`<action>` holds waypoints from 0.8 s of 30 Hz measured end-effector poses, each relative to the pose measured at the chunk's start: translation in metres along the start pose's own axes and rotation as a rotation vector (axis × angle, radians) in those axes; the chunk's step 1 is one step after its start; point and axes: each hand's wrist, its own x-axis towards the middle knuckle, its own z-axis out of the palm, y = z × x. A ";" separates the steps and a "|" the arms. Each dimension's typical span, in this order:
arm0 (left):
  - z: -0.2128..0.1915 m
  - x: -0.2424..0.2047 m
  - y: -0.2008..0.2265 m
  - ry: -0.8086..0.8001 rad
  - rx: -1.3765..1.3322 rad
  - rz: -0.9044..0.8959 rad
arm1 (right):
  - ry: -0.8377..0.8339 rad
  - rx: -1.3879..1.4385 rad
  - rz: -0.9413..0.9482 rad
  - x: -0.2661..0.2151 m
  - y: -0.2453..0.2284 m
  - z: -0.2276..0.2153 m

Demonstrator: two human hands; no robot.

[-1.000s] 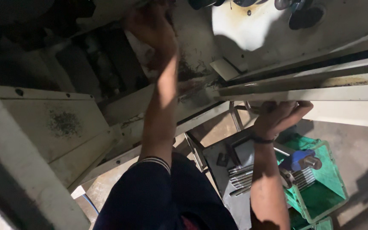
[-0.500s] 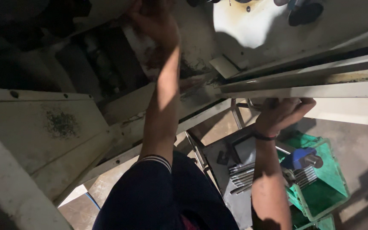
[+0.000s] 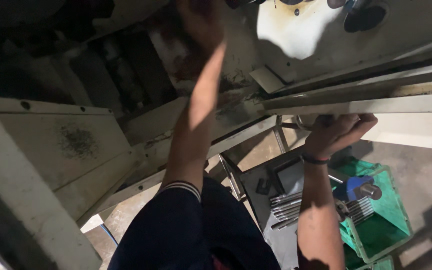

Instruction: The person opens a machine door using a handle, reaches inside to adjust internal components, and then closes the door. The person then interacts with a control panel and organizes tools on a nearby cart.

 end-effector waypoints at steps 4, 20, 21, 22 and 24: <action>0.005 -0.008 -0.018 0.053 0.057 -0.154 | -0.010 0.104 0.113 0.000 -0.008 0.000; -0.002 -0.006 -0.026 0.018 0.139 0.034 | 0.004 0.071 0.034 0.002 0.015 -0.008; -0.002 -0.006 -0.033 0.018 0.101 0.015 | -0.004 0.168 0.100 0.002 0.014 -0.009; -0.003 -0.007 -0.040 0.018 0.063 -0.006 | -0.013 0.264 0.166 0.002 0.013 -0.010; -0.011 -0.004 -0.048 0.001 0.146 0.031 | -0.006 0.344 0.212 0.001 0.013 -0.010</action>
